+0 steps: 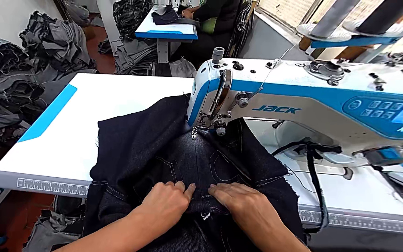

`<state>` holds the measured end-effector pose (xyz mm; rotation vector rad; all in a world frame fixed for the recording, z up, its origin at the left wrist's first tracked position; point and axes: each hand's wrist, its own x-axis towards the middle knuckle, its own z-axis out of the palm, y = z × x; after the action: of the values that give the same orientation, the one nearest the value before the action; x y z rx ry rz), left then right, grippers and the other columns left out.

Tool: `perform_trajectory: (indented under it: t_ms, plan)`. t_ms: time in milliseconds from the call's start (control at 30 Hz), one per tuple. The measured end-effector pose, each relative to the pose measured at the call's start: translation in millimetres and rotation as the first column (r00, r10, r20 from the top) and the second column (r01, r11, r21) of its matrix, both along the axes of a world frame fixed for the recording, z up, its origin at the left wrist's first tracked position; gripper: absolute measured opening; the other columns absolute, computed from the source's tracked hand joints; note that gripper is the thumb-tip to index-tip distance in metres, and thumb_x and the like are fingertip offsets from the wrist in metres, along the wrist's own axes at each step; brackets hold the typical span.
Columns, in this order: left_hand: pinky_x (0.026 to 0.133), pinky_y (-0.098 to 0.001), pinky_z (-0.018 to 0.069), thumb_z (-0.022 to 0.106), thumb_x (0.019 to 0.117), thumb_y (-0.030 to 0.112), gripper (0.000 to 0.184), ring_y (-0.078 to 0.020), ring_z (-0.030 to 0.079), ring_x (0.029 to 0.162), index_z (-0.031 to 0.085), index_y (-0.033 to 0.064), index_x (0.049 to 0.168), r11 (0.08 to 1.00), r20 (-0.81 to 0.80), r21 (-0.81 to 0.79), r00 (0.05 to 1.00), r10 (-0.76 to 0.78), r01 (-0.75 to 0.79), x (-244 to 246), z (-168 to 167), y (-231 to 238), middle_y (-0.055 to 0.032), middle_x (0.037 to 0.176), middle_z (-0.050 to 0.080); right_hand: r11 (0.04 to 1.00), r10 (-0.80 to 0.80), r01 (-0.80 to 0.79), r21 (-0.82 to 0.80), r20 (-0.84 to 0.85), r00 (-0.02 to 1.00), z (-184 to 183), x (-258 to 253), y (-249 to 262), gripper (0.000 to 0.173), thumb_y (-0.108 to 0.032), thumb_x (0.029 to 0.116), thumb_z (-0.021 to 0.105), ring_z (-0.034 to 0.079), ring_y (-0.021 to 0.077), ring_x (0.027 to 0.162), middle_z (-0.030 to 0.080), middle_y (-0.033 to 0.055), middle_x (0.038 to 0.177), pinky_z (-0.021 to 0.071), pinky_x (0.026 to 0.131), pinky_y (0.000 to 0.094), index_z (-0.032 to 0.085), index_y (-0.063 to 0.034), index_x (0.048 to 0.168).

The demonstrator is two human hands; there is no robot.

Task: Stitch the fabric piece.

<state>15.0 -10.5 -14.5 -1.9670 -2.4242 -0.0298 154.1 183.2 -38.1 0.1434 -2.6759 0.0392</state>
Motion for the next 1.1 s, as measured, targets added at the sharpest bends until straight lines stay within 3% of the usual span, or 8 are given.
perform_trajectory:
  t_ms: [233,367,533,733,1100]
  plan:
    - [0.05,-0.0404,0.0515,0.058,0.0918,0.001,0.047,-0.0306,0.069,0.066,0.067,0.0121,0.137,1.0,0.03,0.0,1.0,0.005,-0.005,-6,1,2,-0.0147,0.083,0.068,0.999,-0.012,0.012,0.037,-0.008,1.0,-3,1,-3,0.032,0.0,0.0953,0.049,0.077,0.0208,0.101,0.079,0.0053,0.106,0.0608,0.087,0.0332,0.078,-0.0099,0.104]
    - [0.052,-0.0404,0.0517,0.058,0.0962,0.005,0.04,-0.0287,0.069,0.068,0.07,0.017,0.133,0.997,0.065,-0.053,0.997,0.052,-0.049,-25,6,18,-0.0119,0.084,0.068,0.997,-0.048,0.047,0.059,0.013,0.999,-1,-15,6,0.033,0.002,0.092,0.051,0.076,0.0222,0.102,0.079,0.0056,0.108,0.0614,0.086,0.036,0.079,-0.0096,0.105]
    - [0.062,-0.0481,0.0526,0.056,0.0987,0.003,0.05,-0.0341,0.069,0.081,0.06,0.0192,0.145,0.966,0.144,-0.243,0.982,0.124,-0.087,-52,26,46,-0.0165,0.099,0.07,0.997,-0.053,0.051,0.052,0.035,0.998,6,-44,29,0.029,0.004,0.0901,0.057,0.076,0.0246,0.104,0.078,0.0086,0.109,0.0613,0.088,0.0418,0.079,-0.0085,0.106]
    - [0.07,-0.0522,0.0524,0.049,0.1045,0.007,0.049,-0.0372,0.068,0.091,0.053,0.0217,0.151,0.933,0.143,-0.342,0.974,0.174,-0.116,-86,37,72,-0.0184,0.11,0.068,0.997,-0.055,0.05,0.055,0.087,0.995,13,-78,48,0.032,0.009,0.0889,0.061,0.075,0.0266,0.106,0.078,0.0099,0.11,0.06,0.091,0.0446,0.079,-0.0074,0.109]
    - [0.073,-0.0507,0.0524,0.044,0.1063,0.004,0.048,-0.0364,0.068,0.094,0.052,0.019,0.152,0.929,0.147,-0.353,0.974,0.171,-0.11,-107,36,83,-0.0179,0.112,0.066,0.994,-0.075,0.064,0.089,0.12,0.99,14,-97,59,0.034,0.009,0.0914,0.059,0.076,0.0303,0.103,0.078,0.0118,0.11,0.0602,0.086,0.0474,0.078,-0.0078,0.115]
